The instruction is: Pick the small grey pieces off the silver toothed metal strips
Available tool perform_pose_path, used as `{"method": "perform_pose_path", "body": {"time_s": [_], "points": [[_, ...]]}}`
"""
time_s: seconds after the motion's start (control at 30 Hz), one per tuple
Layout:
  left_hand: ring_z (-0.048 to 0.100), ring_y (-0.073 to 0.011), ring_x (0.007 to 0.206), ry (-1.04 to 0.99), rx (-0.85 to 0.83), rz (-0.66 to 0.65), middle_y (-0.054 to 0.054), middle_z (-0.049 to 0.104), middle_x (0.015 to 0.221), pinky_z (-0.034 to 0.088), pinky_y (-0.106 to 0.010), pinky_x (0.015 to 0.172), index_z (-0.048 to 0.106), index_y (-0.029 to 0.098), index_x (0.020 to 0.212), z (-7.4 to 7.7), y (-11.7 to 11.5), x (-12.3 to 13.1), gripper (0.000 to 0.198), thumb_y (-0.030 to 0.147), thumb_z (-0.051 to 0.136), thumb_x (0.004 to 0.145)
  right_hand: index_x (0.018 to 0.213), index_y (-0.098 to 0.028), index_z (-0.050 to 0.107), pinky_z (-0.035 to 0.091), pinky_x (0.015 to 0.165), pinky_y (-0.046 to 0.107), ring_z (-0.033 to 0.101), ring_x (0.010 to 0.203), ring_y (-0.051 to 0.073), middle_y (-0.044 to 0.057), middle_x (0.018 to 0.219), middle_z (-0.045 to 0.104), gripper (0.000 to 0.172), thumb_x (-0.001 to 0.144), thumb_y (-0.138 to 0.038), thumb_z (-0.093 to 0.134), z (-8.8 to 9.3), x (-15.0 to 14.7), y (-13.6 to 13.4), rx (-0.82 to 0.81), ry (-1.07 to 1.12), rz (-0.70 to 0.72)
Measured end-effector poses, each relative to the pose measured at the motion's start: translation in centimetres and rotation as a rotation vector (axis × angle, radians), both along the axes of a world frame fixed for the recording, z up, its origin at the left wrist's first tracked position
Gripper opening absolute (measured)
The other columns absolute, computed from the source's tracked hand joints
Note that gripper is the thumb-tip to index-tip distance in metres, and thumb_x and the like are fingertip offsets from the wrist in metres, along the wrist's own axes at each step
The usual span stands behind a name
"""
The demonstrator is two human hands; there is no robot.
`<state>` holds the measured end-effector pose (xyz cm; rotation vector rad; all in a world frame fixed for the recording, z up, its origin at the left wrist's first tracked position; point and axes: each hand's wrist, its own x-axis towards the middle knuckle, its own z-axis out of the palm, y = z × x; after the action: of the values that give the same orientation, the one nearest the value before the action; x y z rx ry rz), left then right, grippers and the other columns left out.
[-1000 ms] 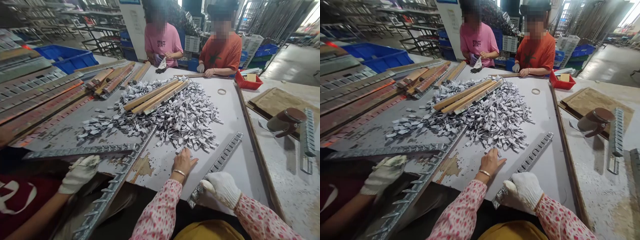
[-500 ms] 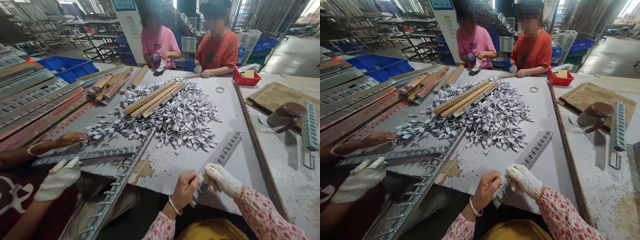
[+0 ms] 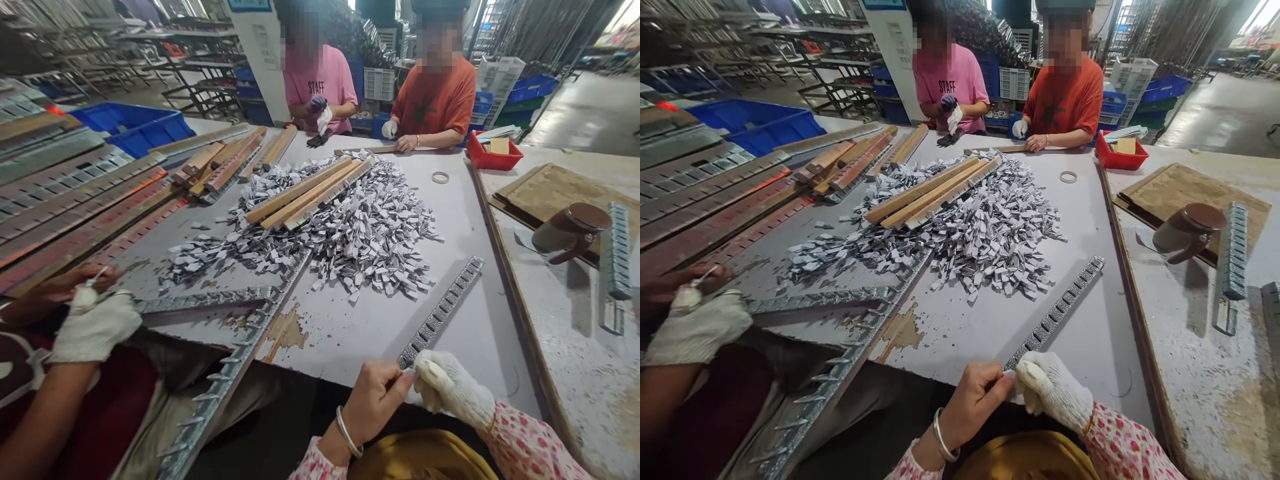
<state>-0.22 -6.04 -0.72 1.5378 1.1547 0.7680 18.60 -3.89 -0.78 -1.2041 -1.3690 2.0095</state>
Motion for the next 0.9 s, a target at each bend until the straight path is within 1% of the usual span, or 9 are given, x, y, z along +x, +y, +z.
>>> {"method": "perform_pose_path", "body": {"time_s": [0.13,0.2,0.3,0.37,0.4,0.47,0.57,0.67,0.9], "points": [[0.038,-0.0065,0.050,-0.278,-0.027,-0.040,0.001,0.039,0.049,0.029,-0.023,0.055,0.039,0.013,0.050,-0.8,-1.3,1.3,0.046,0.036,0.044,0.090,0.071,-0.011,0.054,0.025,0.031,0.016,0.041,0.031,0.009,0.005,0.045,0.054,0.059,0.091,-0.065,0.042,-1.6,-0.7,-1.8,-0.203,0.230,0.031],[0.037,-0.0065,0.051,-0.206,0.003,0.006,0.001,0.037,0.050,0.027,-0.024,0.055,0.037,0.013,0.051,-1.1,-1.6,1.6,0.047,0.036,0.043,0.091,0.071,-0.011,0.053,0.024,0.032,0.017,0.041,0.032,0.009,0.004,0.045,0.053,0.059,0.090,-0.066,0.043,-1.8,-0.6,-1.8,-0.195,0.215,0.016],[0.043,-0.0087,0.057,0.034,0.041,0.146,0.000,0.045,0.057,0.028,-0.025,0.058,0.049,0.014,0.059,-1.9,-1.6,1.3,0.043,0.040,0.043,0.093,0.078,-0.012,0.054,0.027,0.036,0.017,0.042,0.038,0.009,0.001,0.049,0.051,0.061,0.088,-0.072,0.043,-1.3,0.6,0.0,-0.078,-0.093,-0.059],[0.051,-0.0132,0.071,0.167,0.082,0.253,-0.002,0.054,0.074,0.036,-0.027,0.066,0.059,0.016,0.081,-2.9,-1.5,1.0,0.027,0.042,0.056,0.087,0.079,-0.014,0.055,0.034,0.048,0.019,0.046,0.048,0.009,0.000,0.054,0.052,0.061,0.091,-0.070,0.037,-0.8,1.7,1.8,0.141,-0.375,-0.055],[0.053,-0.0164,0.083,0.220,0.091,0.272,-0.004,0.057,0.086,0.040,-0.029,0.074,0.060,0.017,0.096,-3.6,-1.4,0.9,0.028,0.040,0.065,0.080,0.077,-0.015,0.055,0.034,0.053,0.020,0.047,0.052,0.010,0.000,0.056,0.052,0.060,0.094,-0.067,0.034,-0.7,2.1,2.6,0.278,-0.523,-0.012],[0.051,-0.0218,0.104,0.331,0.081,0.222,-0.006,0.054,0.110,0.044,-0.036,0.089,0.053,0.021,0.120,-4.9,-1.3,1.0,0.052,0.029,0.072,0.072,0.075,-0.016,0.055,0.029,0.059,0.024,0.050,0.061,0.012,0.001,0.063,0.056,0.057,0.099,-0.060,0.028,-0.7,2.4,3.7,0.553,-0.821,0.144],[0.047,-0.0237,0.112,0.471,0.043,0.091,-0.007,0.051,0.119,0.044,-0.042,0.096,0.045,0.023,0.132,-6.4,-1.2,1.6,0.055,0.020,0.061,0.079,0.080,-0.019,0.057,0.019,0.059,0.029,0.057,0.069,0.018,0.002,0.073,0.060,0.056,0.102,-0.055,0.020,-1.1,1.7,3.9,0.769,-1.178,0.335],[0.047,-0.0249,0.109,0.545,0.042,0.057,-0.008,0.051,0.117,0.046,-0.044,0.092,0.045,0.022,0.133,-6.8,-1.2,1.9,0.049,0.020,0.052,0.085,0.084,-0.022,0.060,0.019,0.059,0.031,0.062,0.074,0.022,0.003,0.077,0.063,0.053,0.103,-0.051,0.020,-1.0,0.6,3.7,0.828,-1.349,0.431],[0.046,-0.0245,0.108,0.548,0.010,0.042,-0.007,0.051,0.116,0.046,-0.045,0.093,0.047,0.023,0.130,-6.4,-1.0,1.8,0.048,0.018,0.054,0.082,0.084,-0.021,0.069,0.039,0.061,0.031,0.067,0.079,0.027,0.008,0.080,0.068,0.046,0.100,-0.042,0.031,0.5,-1.4,6.2,0.774,-1.355,0.630]]}}
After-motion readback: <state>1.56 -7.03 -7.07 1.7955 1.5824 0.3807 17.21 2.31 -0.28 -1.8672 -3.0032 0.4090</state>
